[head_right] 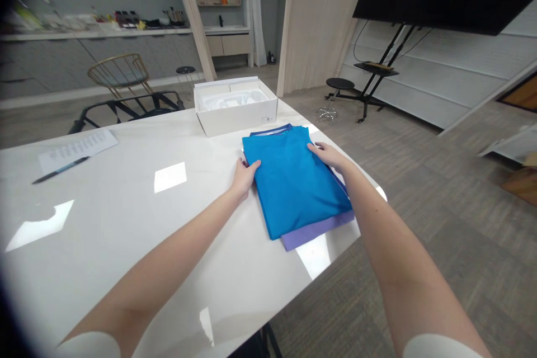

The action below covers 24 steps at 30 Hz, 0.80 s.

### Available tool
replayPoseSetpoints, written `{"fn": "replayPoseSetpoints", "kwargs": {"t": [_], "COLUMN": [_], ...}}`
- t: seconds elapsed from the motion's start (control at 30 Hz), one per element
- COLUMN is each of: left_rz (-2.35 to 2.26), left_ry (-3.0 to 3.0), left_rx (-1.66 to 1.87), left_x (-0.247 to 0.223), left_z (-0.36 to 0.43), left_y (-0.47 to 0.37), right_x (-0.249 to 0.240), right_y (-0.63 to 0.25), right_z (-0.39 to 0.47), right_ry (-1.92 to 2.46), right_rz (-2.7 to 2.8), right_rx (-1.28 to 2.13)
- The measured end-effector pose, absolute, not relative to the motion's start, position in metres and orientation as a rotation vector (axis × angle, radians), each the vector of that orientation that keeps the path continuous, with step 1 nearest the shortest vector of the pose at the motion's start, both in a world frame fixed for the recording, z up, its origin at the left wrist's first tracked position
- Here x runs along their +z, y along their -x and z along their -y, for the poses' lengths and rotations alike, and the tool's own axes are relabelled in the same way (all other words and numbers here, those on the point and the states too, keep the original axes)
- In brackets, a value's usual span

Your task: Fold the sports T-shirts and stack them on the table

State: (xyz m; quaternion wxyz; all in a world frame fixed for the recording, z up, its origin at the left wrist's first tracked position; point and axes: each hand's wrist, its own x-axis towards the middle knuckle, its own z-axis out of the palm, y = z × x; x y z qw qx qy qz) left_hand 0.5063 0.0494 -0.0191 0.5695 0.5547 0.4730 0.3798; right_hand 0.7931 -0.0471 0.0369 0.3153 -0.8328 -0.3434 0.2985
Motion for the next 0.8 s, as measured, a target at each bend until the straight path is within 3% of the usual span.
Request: {"fn": "replayPoseSetpoints", "kwargs": {"t": [0.43, 0.63, 0.8], "left_rz": [-1.172, -1.229, -1.329], "left_ry": [-1.489, -1.435, -1.373], "left_rx": [0.776, 0.848, 0.935], "left_x": [0.006, 0.004, -0.001], "left_z": [-0.021, -0.028, -0.031], "left_y": [-0.481, -0.369, -0.235], "right_x": [0.063, 0.058, 0.045], "right_y": [-0.705, -0.622, -0.511], "right_z": [0.092, 0.085, 0.052], "right_ry": [2.049, 1.887, 1.812], "right_rz": [0.895, 1.107, 1.327], "right_rx": [0.906, 1.131, 1.103]}}
